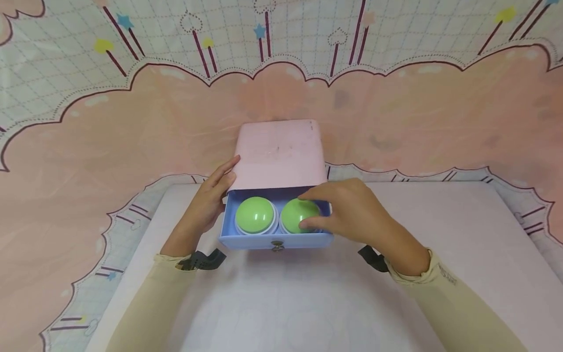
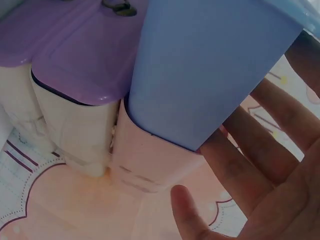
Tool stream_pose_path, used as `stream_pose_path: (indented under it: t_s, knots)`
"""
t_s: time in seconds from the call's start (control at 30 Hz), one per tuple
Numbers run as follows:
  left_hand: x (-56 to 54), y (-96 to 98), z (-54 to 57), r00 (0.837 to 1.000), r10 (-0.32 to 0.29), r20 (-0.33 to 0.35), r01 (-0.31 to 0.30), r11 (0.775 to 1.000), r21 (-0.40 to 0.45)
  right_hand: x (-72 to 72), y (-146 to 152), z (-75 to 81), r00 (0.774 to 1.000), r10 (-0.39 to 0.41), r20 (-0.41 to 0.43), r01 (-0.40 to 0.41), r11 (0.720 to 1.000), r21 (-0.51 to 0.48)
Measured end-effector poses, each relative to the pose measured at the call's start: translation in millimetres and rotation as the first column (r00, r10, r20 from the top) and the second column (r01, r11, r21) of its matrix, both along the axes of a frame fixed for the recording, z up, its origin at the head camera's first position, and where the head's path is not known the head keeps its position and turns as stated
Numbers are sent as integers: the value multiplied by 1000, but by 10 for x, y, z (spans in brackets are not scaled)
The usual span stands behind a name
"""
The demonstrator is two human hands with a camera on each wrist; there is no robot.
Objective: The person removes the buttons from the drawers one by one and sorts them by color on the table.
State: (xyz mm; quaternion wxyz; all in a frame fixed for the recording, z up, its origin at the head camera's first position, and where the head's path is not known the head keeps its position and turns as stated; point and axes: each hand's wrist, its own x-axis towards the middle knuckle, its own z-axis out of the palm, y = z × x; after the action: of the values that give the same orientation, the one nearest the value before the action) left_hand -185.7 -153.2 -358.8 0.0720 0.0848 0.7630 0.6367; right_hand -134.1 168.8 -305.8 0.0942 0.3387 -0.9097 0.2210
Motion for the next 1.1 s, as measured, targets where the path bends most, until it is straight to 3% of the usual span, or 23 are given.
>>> stream_pose_path:
  t_s: [0.2,0.37,0.8,1.1]
  knots:
    - [0,4,8,1000,-6,-6,6,1000,-7,-46,-33,31,997,19,79,-26,995,92]
    - [1,-1,16,1000,0,-14,0,1000,-17,-59,-58,40,991,49,122,-63,992,108]
    - [-5,-7,-17,1000,3,-1,-3,1000,-21,-72,-106,3,989,33,143,-55,987,151]
    - [-4,0,-5,1000,7,-9,-7,1000,-21,-73,-136,-14,994,23,107,-37,991,128]
